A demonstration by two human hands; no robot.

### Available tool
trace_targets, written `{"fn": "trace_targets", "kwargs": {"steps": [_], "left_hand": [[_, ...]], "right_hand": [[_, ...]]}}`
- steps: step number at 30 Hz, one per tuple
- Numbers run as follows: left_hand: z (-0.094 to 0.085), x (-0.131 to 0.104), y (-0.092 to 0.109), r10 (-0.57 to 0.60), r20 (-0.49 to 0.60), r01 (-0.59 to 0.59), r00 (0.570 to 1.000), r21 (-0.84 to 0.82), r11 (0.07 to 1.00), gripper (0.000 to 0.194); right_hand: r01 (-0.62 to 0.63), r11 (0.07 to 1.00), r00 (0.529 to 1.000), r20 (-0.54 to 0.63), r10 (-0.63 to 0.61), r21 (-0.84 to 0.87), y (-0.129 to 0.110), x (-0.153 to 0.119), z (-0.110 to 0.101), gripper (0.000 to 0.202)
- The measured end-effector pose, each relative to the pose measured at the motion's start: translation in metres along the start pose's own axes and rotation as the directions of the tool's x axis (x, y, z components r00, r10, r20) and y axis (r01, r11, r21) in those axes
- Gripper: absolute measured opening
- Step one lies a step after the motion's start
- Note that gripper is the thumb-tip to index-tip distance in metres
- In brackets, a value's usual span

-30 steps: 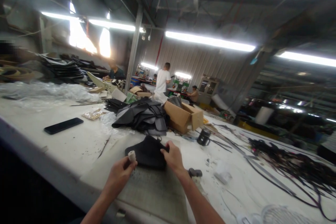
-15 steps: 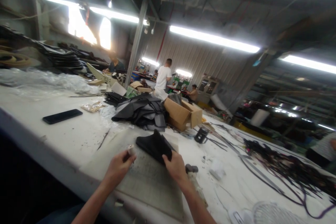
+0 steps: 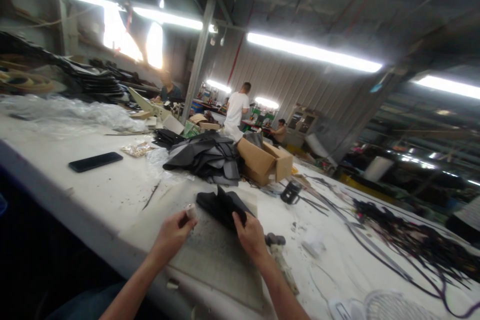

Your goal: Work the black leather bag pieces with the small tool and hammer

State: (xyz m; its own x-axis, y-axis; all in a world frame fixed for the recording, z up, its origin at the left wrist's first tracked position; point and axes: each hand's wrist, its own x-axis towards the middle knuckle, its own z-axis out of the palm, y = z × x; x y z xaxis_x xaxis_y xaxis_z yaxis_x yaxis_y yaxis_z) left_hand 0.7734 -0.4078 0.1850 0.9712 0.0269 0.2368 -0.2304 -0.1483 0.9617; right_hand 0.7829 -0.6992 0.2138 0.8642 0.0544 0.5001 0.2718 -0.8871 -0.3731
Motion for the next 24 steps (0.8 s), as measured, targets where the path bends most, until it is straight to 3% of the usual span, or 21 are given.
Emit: {"fn": "trace_targets", "kwargs": {"steps": [4, 8, 12, 15, 17, 20, 24], "left_hand": [[0.000, -0.001, 0.001, -0.001, 0.006, 0.001, 1.000, -0.014, 1.000, 0.032], [0.001, 0.000, 0.000, 0.006, -0.002, -0.006, 1.000, -0.015, 1.000, 0.033], [0.001, 0.000, -0.001, 0.018, 0.002, -0.018, 1.000, -0.022, 1.000, 0.032], [-0.001, 0.000, 0.000, 0.014, 0.005, -0.014, 1.000, -0.005, 1.000, 0.033], [-0.001, -0.001, 0.001, 0.008, 0.013, -0.008, 1.000, -0.006, 1.000, 0.034], [-0.002, -0.002, 0.003, 0.006, 0.019, -0.006, 1.000, -0.009, 1.000, 0.037], [-0.002, -0.003, 0.006, 0.011, 0.015, -0.011, 1.000, -0.002, 1.000, 0.036]], "right_hand": [[-0.012, 0.998, 0.994, -0.105, 0.006, -0.059, 0.007, 0.001, -0.001, 0.042], [0.031, 0.988, 0.973, -0.224, -0.064, -0.149, 0.009, -0.008, -0.025, 0.035], [0.128, 0.966, 0.892, -0.400, -0.211, -0.225, -0.002, -0.010, -0.060, 0.034], [0.090, 0.983, 0.824, -0.542, -0.163, -0.158, -0.013, -0.003, -0.080, 0.030], [0.056, 0.974, 0.782, -0.597, -0.180, -0.219, -0.015, -0.001, -0.092, 0.034], [0.111, 0.898, 0.760, -0.546, -0.353, -0.426, -0.010, -0.009, -0.112, 0.025], [0.194, 0.782, 0.755, -0.419, -0.505, -0.592, 0.002, -0.038, -0.148, 0.051]]}}
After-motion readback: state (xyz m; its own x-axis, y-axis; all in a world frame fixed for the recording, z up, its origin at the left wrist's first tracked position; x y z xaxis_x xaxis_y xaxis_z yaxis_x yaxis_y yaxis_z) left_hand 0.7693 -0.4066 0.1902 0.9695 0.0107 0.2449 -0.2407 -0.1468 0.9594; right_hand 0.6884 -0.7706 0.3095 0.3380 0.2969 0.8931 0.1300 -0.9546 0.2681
